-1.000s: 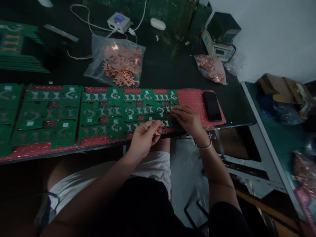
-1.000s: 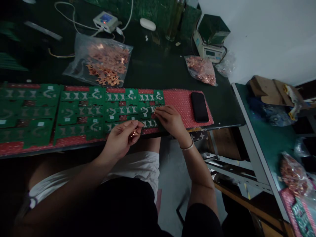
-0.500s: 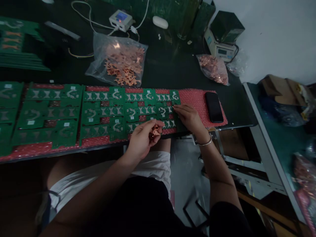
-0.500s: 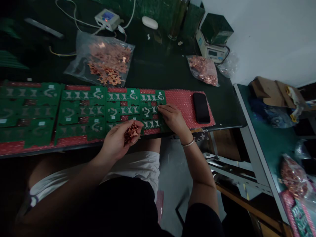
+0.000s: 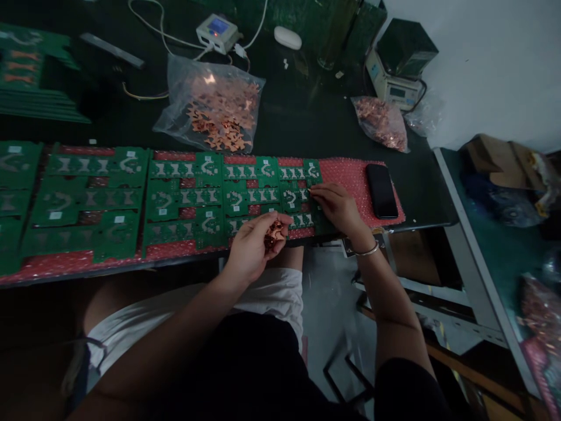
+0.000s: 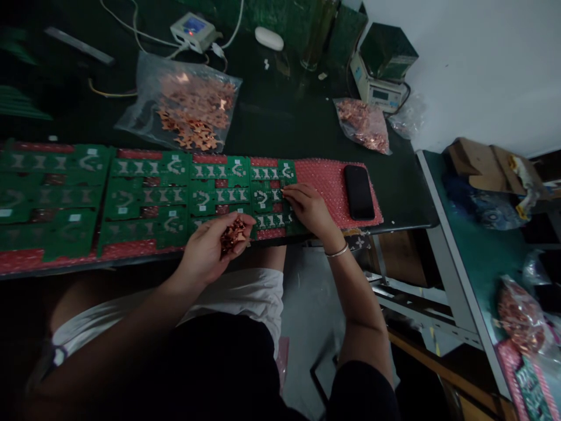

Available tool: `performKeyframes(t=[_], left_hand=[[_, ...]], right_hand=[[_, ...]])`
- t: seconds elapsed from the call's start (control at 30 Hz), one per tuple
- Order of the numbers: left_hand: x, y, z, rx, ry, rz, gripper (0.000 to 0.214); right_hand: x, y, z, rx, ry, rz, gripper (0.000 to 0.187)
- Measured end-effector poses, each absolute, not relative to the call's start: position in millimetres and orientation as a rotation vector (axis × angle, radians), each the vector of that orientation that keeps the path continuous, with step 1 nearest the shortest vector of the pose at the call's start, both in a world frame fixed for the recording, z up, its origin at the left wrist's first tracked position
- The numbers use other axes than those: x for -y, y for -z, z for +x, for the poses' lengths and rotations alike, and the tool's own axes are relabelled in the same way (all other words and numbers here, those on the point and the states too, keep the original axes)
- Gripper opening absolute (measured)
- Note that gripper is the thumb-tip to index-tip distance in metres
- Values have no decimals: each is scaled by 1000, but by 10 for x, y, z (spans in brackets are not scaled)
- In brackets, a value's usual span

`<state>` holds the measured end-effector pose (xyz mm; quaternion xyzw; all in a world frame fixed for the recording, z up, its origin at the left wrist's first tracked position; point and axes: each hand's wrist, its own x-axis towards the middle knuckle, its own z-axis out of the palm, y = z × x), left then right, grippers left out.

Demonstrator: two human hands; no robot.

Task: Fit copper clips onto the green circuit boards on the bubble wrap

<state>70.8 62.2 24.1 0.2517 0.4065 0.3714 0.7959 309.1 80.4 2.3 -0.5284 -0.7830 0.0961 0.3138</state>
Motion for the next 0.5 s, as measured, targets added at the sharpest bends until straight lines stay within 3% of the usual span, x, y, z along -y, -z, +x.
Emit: performKeyframes(t=[0.5], left_hand=[[-611, -292, 744, -867, -786, 548, 30]], right_hand=[[-829, -89, 3145, 2184, -230, -1348, 20]])
